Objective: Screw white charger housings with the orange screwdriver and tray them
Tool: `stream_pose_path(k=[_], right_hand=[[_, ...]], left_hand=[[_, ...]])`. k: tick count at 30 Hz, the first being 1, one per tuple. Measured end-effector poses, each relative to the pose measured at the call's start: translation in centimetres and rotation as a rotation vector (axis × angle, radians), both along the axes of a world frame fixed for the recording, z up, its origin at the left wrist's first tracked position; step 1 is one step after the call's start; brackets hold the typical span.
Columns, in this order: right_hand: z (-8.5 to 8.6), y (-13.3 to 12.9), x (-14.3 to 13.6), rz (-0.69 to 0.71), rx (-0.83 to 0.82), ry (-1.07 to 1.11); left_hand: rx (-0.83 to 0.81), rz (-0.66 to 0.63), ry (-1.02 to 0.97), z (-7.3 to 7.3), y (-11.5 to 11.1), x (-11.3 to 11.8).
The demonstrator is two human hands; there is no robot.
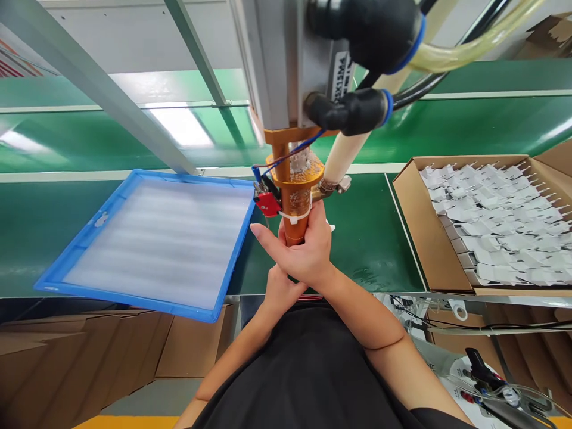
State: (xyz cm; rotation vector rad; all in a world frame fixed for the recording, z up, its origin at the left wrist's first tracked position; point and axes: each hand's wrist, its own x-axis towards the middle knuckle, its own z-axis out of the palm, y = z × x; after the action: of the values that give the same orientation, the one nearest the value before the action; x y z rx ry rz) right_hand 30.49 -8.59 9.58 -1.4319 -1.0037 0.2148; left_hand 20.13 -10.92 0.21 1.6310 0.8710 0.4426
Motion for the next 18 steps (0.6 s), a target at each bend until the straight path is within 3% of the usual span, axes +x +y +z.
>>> stream_pose_path(k=[9,15,18], right_hand=[[0.2,-0.5,0.0,-0.031,-0.031,0.03],[0.0,-0.3,0.6,-0.038,0.025,-0.077],[-0.2,-0.4,1.0,0.109,0.107,0.022]], left_hand=[[0.264,0.265,-0.318,1.0,-0.9,1.8],[0.063,0.201,-0.216,0.6,-1.2,1.8],[0.019,0.153,-0.102,0.2,-0.6,1.4]])
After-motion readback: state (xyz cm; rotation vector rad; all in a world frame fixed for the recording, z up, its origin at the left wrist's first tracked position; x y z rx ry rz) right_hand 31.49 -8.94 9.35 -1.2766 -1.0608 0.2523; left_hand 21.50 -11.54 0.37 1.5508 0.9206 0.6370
